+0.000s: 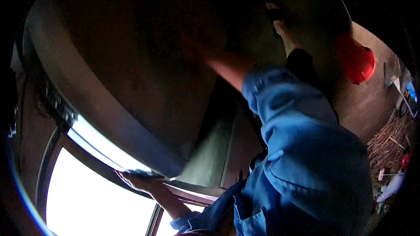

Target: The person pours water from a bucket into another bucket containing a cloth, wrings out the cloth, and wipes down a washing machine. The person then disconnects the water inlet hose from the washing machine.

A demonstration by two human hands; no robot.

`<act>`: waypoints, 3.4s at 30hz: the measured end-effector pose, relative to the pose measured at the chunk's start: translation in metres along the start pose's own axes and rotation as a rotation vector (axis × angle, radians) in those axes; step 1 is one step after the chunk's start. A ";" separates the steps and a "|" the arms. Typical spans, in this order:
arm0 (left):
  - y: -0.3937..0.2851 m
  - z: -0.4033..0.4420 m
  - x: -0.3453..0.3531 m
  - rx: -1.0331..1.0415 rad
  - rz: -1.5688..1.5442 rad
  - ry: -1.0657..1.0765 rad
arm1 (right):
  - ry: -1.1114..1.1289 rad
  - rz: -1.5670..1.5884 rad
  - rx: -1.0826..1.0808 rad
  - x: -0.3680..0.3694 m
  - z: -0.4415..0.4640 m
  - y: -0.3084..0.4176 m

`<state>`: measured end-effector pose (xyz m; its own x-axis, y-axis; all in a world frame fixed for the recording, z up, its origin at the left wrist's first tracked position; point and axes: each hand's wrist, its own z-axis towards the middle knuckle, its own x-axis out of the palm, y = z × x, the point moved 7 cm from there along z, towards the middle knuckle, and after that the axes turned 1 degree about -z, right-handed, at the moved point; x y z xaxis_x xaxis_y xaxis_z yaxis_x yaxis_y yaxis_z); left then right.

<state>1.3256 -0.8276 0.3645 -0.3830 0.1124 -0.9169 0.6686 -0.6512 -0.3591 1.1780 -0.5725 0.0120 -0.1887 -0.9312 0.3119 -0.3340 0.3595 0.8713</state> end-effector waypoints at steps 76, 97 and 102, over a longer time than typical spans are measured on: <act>-0.013 -0.011 -0.003 -0.298 -0.221 -0.222 | 1.080 -1.271 -0.452 0.415 0.193 0.332; -0.019 -0.008 -0.009 -0.331 -0.207 -0.277 | 0.878 -1.153 -1.143 0.289 0.147 0.383; -0.019 -0.010 -0.010 -0.348 -0.176 -0.279 | 0.980 -0.916 -1.448 0.336 0.125 0.395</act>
<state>1.3228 -0.8089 0.3786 -0.6344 -0.0385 -0.7721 0.7336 -0.3447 -0.5856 0.8677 -0.7359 0.4136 0.2288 -0.6669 -0.7091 0.9509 -0.0028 0.3095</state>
